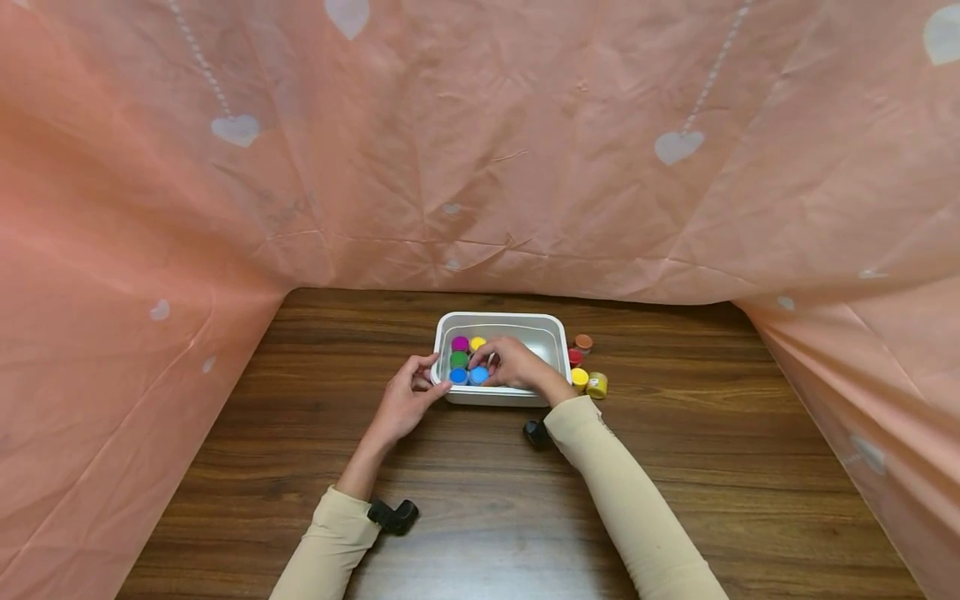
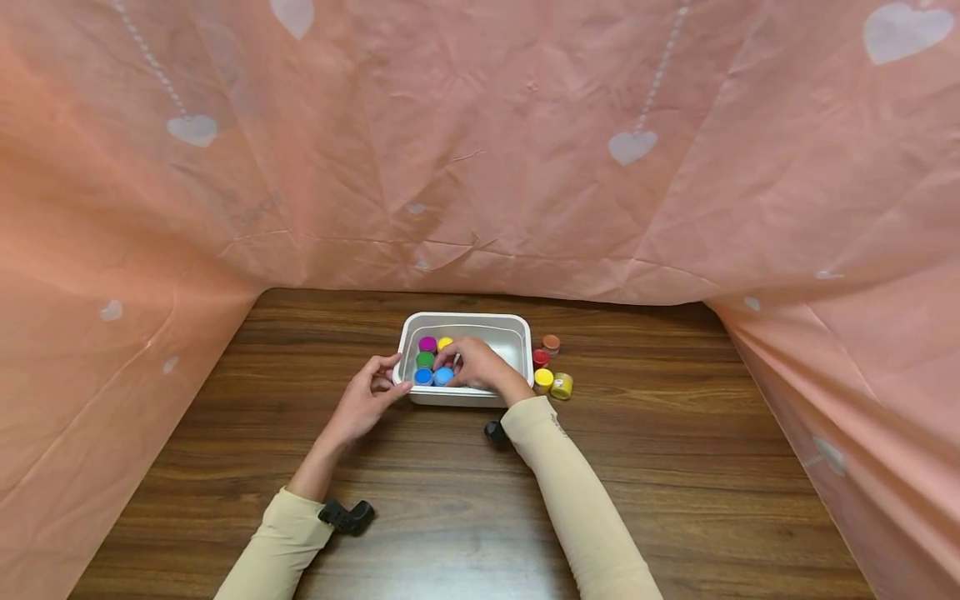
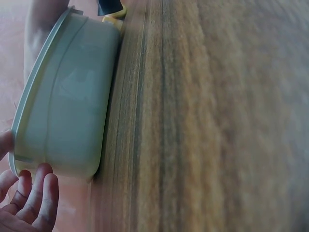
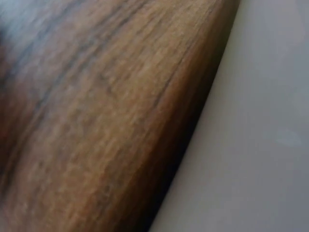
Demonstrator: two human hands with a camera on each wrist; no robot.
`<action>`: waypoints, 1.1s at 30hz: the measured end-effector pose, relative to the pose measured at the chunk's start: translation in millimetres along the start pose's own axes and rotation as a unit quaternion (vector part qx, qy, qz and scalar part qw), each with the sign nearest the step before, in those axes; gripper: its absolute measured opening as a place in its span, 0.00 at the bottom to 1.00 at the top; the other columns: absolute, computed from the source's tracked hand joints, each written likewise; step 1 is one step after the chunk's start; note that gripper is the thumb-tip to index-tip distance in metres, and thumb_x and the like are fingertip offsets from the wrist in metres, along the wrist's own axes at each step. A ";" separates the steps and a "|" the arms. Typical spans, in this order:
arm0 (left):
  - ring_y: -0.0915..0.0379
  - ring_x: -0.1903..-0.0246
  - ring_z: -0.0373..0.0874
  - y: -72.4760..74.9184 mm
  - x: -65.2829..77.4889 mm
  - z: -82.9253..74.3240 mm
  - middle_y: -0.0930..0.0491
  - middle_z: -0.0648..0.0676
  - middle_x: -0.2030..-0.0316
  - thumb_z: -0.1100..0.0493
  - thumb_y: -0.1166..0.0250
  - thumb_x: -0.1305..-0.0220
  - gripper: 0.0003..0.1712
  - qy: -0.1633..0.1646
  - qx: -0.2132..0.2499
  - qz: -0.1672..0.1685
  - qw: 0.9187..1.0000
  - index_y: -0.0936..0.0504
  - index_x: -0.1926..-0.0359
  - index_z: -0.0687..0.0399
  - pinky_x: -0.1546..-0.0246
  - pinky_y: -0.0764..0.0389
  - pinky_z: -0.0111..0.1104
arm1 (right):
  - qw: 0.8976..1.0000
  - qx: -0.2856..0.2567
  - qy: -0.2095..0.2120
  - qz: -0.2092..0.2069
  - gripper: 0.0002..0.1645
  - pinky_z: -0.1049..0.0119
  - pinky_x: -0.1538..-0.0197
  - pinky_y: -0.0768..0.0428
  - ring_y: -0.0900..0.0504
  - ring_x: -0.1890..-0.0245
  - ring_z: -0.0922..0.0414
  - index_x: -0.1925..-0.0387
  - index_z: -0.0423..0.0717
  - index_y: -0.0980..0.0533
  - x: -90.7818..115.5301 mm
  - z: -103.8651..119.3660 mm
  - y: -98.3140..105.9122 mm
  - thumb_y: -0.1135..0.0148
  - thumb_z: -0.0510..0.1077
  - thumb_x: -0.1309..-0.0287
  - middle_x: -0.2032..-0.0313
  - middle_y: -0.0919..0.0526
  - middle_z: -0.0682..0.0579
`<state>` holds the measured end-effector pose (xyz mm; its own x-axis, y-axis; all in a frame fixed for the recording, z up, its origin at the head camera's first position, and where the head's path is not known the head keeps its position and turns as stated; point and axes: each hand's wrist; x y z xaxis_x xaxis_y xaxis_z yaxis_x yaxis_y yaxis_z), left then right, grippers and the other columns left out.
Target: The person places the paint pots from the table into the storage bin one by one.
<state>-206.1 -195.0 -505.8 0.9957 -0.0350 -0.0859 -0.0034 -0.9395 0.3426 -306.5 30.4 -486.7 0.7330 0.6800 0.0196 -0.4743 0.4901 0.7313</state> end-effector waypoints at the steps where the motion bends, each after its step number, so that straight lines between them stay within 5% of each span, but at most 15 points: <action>1: 0.21 0.61 0.45 0.0 0.2 -0.5 0.20 0.61 0.55 0.60 0.28 0.33 0.29 0.001 0.000 0.000 1.000 0.25 0.34 0.61 0.65 0.22 0.27 | 1.000 0.002 0.001 0.001 0.16 0.70 0.62 0.20 0.21 0.71 0.61 0.58 0.43 0.13 -0.4 -0.3 0.1 0.19 0.33 0.51 0.64 0.16 0.48; 12: 0.21 0.60 0.45 1.2 0.9 -0.4 0.20 0.61 0.55 0.60 0.28 0.32 0.29 0.005 -0.003 0.004 1.000 0.25 0.34 0.61 0.64 0.22 0.27 | 1.000 0.023 -0.001 0.004 0.15 0.71 0.62 0.20 0.21 0.71 0.62 0.59 0.44 0.12 -2.3 -3.5 -2.7 0.19 0.33 0.51 0.64 0.18 0.49; 33: 0.21 0.59 0.46 0.0 -2.3 -0.7 0.21 0.63 0.53 0.60 0.29 0.32 0.28 -0.005 -0.007 0.002 1.000 0.25 0.34 0.63 0.65 0.23 0.25 | 1.000 -0.019 -0.025 -0.002 0.17 0.69 0.58 0.18 0.19 0.66 0.60 0.57 0.42 0.13 0.7 0.5 6.5 0.19 0.34 0.51 0.66 0.16 0.48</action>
<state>-208.3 -194.8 -505.0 0.9946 -0.0426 -0.0943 -0.0064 -0.9348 0.3551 -308.8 33.8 -481.6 0.7580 0.6502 0.0517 -0.4886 0.5134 0.7055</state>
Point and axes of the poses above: each hand's wrist, its own x-axis away from the middle knuckle, its own y-axis out of the back of the hand, z = x × y
